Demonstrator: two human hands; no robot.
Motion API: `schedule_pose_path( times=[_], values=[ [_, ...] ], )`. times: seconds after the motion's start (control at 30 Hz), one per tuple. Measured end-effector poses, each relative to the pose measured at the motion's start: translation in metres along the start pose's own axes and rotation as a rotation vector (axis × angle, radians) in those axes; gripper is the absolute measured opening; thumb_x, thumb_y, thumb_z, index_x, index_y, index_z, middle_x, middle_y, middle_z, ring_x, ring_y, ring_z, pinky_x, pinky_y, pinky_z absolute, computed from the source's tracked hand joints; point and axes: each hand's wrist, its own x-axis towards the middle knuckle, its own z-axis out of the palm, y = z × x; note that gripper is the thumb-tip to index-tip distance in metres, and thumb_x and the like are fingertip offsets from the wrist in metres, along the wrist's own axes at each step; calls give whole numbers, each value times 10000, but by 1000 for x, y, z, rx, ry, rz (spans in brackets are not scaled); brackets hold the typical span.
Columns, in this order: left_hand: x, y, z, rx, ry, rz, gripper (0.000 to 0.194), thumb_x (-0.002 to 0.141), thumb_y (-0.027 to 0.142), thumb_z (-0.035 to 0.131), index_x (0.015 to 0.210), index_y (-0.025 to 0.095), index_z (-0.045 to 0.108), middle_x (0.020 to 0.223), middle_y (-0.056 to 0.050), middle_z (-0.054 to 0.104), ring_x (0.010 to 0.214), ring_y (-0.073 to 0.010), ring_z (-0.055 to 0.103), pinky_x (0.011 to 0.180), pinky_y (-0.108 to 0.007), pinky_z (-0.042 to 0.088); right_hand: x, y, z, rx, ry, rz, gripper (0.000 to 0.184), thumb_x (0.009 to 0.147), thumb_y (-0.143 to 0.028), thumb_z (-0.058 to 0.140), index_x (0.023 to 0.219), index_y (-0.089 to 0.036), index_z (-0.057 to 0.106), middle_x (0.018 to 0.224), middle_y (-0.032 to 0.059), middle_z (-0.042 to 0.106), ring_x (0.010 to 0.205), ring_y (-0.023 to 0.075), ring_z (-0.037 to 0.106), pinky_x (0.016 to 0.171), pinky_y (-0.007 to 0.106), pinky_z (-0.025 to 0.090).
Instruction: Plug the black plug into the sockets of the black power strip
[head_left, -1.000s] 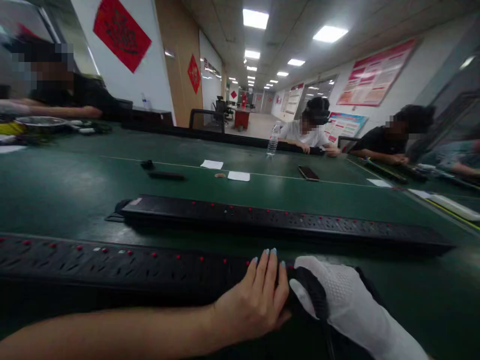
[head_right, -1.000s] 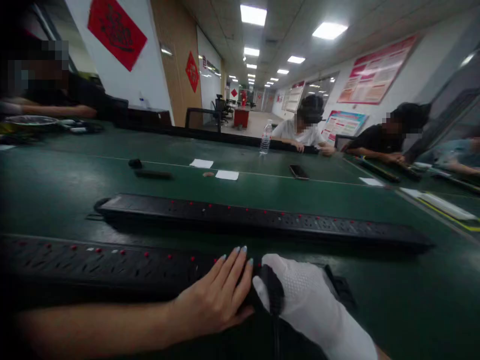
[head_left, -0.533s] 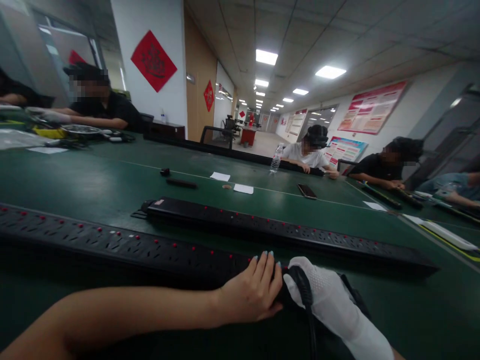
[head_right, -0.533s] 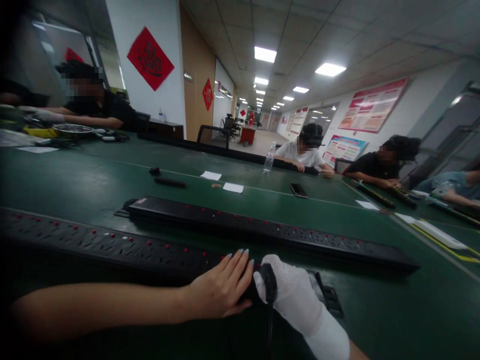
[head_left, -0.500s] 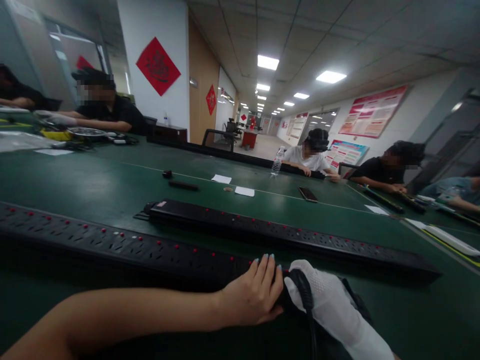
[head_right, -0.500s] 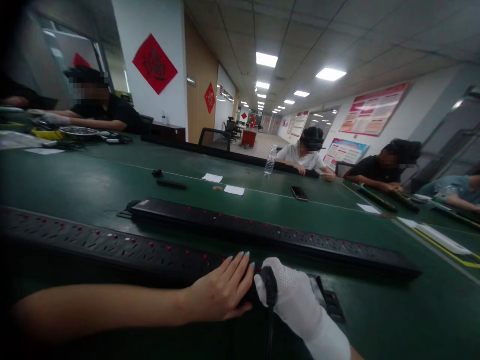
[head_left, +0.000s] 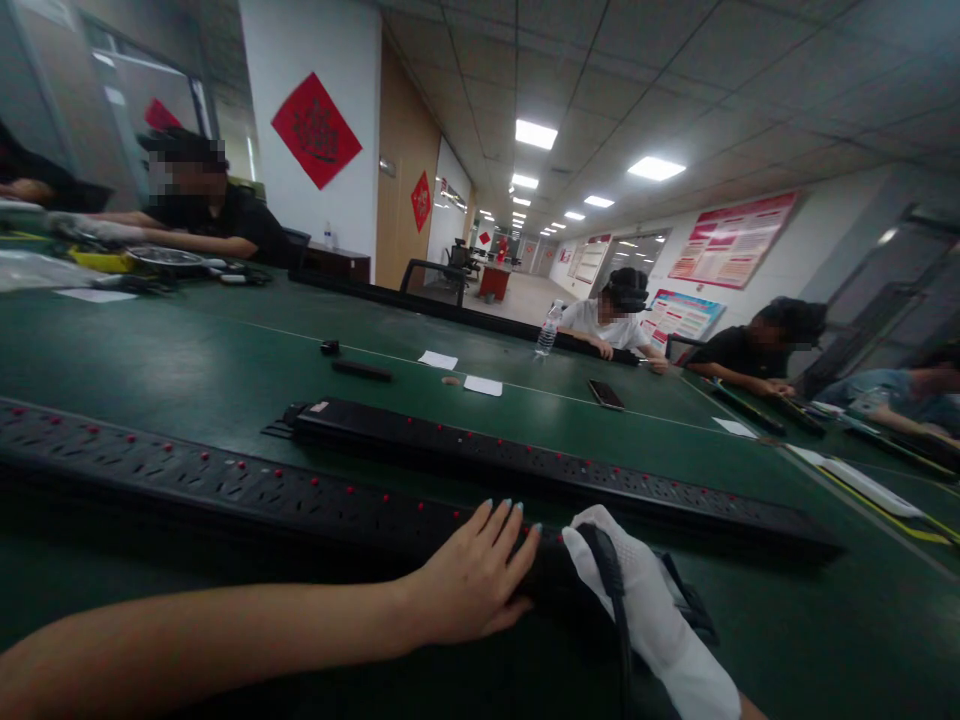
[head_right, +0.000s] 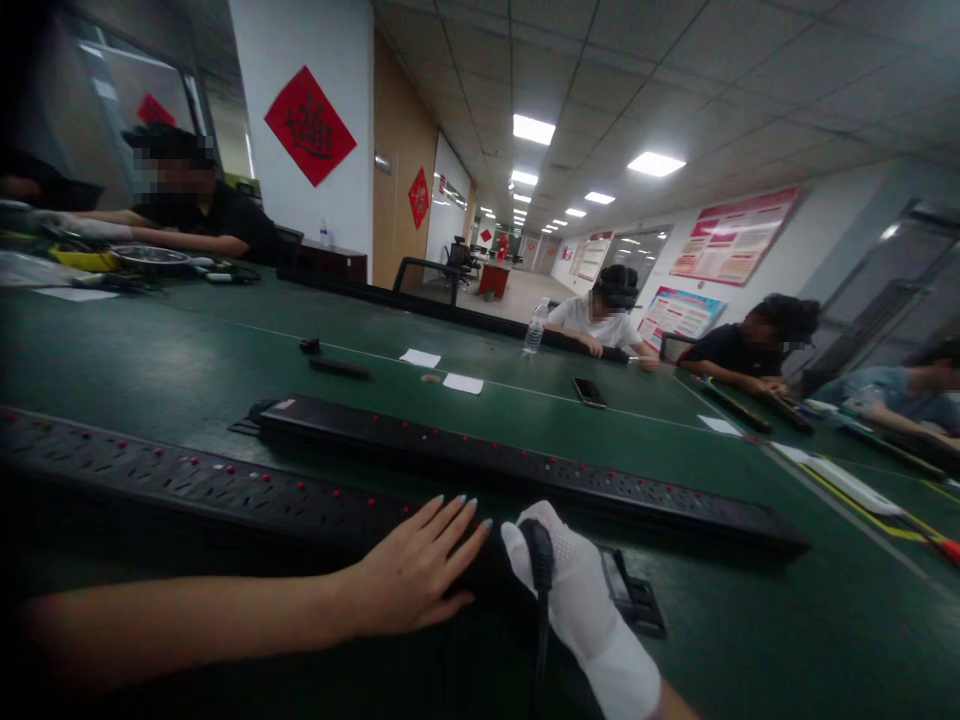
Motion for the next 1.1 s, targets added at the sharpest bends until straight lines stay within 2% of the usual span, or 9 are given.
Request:
schedule_pose_path(
  times=[0.07,0.2,0.33,0.47,0.63,0.73,0.87,1.03,1.1],
  values=[
    [-5,-4,-3,0,-9,0,579,875,480,336,1301,89,355,1261,-210,475,1164,-313,457,921,-430,378,-1,-2,0,-49,-50,-9,238,871,-381,426,725,-205,492,650,-14,544,568,111,517,545,220,421],
    [-12,-7,-3,18,19,39,548,894,442,298,1298,76,355,1266,-212,469,1179,-316,441,888,-412,400,2,-3,0,-213,-66,-109,287,876,-396,412,711,-200,542,651,6,569,531,111,504,502,222,377],
    [-14,-6,0,69,77,47,533,903,413,281,1249,29,411,1249,-219,485,1167,-317,453,888,-399,400,17,-4,1,-460,-76,-198,365,877,-418,387,653,-186,557,605,14,555,486,98,479,487,221,315],
    [-15,-4,4,109,126,43,534,896,402,301,1215,1,448,1245,-225,488,1160,-327,457,891,-407,392,32,-10,1,-585,-180,-255,397,891,-418,348,638,-183,545,583,5,538,489,84,477,495,204,286],
    [-15,-3,5,130,157,45,535,892,392,309,1211,-11,458,1240,-228,493,1148,-330,467,879,-415,404,39,-14,1,-729,-143,-296,406,861,-463,366,631,-181,545,554,4,518,451,91,463,458,227,220],
    [-15,-3,6,129,185,32,529,893,384,304,1193,-16,476,1218,-220,516,1139,-330,476,875,-409,418,38,-15,0,-773,-119,-332,396,841,-479,390,628,-185,546,553,2,510,447,99,452,453,242,190],
    [-15,-4,5,122,197,36,511,891,371,312,1176,-12,495,1194,-208,539,1121,-331,491,858,-406,434,35,-18,-3,-771,-174,-380,397,829,-501,403,619,-193,539,538,-8,492,418,92,412,444,242,173],
    [-14,-4,3,114,177,38,507,892,362,311,1180,-13,494,1195,-206,539,1128,-328,485,859,-403,435,34,-13,1,-801,-76,-333,384,836,-492,398,623,-204,537,530,-4,486,422,112,435,444,249,192],
    [-14,-5,3,115,179,32,510,892,363,307,1180,-14,494,1195,-207,538,1126,-324,488,856,-396,436,33,-10,2,-757,-98,-328,349,836,-470,411,652,-206,544,545,-10,494,432,108,445,449,247,213]
  ],
)
